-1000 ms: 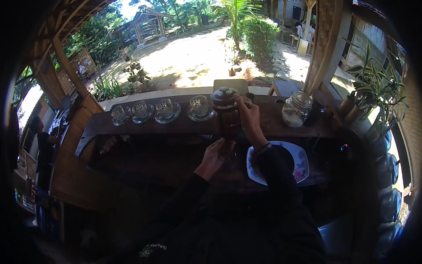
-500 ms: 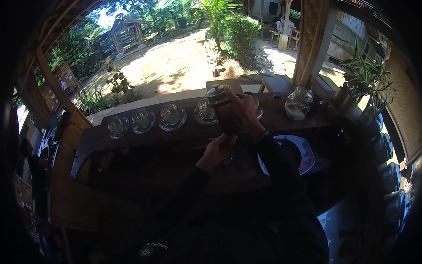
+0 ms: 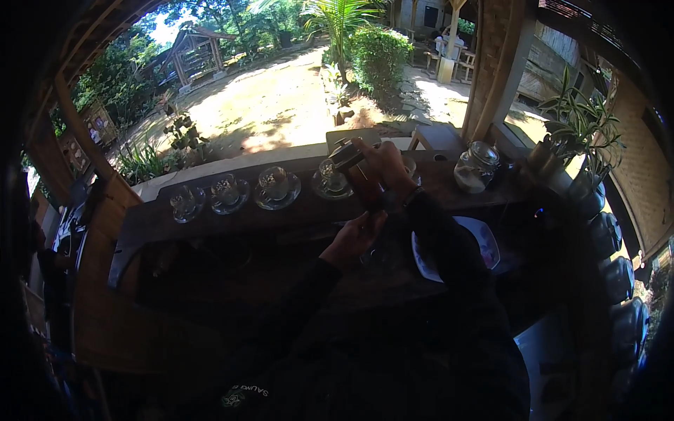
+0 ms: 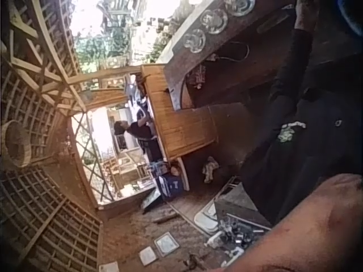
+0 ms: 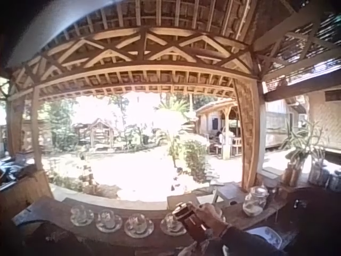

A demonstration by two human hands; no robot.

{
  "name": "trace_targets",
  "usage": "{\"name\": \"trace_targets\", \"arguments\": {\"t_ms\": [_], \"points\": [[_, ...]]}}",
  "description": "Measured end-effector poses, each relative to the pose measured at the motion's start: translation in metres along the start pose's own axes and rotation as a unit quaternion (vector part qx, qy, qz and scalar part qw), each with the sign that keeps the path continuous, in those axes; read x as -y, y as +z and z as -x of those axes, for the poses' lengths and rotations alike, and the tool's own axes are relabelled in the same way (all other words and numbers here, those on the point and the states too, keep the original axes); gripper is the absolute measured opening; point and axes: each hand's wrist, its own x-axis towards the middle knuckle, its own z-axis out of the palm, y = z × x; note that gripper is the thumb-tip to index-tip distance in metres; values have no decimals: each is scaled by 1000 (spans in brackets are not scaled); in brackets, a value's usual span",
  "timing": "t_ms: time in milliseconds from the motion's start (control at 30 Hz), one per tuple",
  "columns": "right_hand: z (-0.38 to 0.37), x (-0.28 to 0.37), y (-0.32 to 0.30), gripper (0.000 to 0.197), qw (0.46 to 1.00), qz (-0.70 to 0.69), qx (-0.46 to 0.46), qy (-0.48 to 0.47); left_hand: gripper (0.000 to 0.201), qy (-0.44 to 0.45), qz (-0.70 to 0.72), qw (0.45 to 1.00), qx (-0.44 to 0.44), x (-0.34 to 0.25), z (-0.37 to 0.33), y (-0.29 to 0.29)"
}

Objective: Prepare coffee using a French press, including pouring hot liquid and pressing the plunger.

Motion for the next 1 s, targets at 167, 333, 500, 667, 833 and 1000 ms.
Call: {"name": "trace_targets", "arguments": {"t_ms": [167, 333, 500, 667, 833, 1000], "points": [[-28, -14, 5, 72, 997, 63, 17, -29, 28, -27, 54, 998, -10, 6, -1, 18], [-33, -1, 9, 72, 991, 114, 52, -45, 24, -13, 56, 998, -9, 3, 1, 25], [-40, -1, 8, 71, 986, 138, 52, -76, 22, -13, 68, 997, -40, 4, 2, 41], [-47, -1, 10, 70, 987, 129, 42, -81, 21, -17, 84, 996, -5, 6, 1, 47], [-49, 0, 5, 63, 982, 146, 64, -100, 22, -22, 111, 993, -17, 7, -3, 50], [-53, -1, 8, 60, 980, 140, 73, -120, 21, -19, 126, 992, -20, 10, -13, 46]]}}
